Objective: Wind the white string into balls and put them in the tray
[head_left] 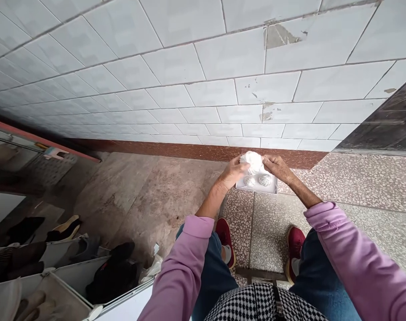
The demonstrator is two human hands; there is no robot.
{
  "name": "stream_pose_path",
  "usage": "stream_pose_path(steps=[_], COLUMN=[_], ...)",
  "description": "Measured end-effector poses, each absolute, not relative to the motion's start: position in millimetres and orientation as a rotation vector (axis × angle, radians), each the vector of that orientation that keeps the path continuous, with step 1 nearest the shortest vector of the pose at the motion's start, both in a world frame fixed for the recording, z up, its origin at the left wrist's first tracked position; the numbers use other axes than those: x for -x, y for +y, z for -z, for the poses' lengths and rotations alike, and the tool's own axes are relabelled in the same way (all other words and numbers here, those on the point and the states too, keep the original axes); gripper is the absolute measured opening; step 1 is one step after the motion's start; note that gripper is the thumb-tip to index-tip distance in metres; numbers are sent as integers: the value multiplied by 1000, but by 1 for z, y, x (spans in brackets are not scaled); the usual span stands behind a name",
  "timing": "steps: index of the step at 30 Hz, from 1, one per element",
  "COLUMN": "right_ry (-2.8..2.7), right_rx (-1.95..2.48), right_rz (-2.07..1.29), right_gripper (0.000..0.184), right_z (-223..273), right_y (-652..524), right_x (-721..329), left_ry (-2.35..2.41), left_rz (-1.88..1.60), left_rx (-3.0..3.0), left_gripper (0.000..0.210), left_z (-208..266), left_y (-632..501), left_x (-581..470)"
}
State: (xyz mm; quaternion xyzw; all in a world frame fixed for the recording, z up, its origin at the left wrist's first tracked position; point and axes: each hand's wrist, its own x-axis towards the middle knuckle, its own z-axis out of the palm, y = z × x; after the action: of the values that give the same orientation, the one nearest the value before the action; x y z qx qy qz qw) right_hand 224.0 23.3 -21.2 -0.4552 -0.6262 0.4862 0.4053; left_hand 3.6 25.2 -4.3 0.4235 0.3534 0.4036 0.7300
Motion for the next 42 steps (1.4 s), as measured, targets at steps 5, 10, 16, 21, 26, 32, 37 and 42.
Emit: stream_pose_path(steps=[5, 10, 16, 21, 26, 32, 37, 42], right_ry=[-1882, -1777, -1551, -1488, -1442, -1469, -1478, -1486], right_rx=[1022, 939, 1006, 1012, 1070, 1089, 1081, 1079], right_rz=[-1252, -1261, -1185, -1232, -1308, -1206, -1148, -1094], right_gripper=[63, 60, 70, 73, 74, 77, 75, 71], right_z=[15, -14, -17, -3, 14, 30, 33, 30], right_y=[1, 3, 26, 27, 28, 35, 38, 40], right_x=[-190, -190, -204, -195, -184, -174, -167, -163], left_ry=[928, 1264, 931, 841, 861, 852, 856, 890], left_rz=[-1185, -1069, -717, -673, -742, -613, -505, -636], left_rx=[-831, -1174, -1109, -1034, -980, -1079, -1076, -1052], left_gripper=[71, 74, 83, 83, 78, 79, 101, 98], left_z=[4, 9, 10, 6, -1, 0, 1, 7], left_y=[45, 44, 21, 19, 19, 13, 5, 3], left_x=[11, 28, 26, 25, 27, 34, 42, 37])
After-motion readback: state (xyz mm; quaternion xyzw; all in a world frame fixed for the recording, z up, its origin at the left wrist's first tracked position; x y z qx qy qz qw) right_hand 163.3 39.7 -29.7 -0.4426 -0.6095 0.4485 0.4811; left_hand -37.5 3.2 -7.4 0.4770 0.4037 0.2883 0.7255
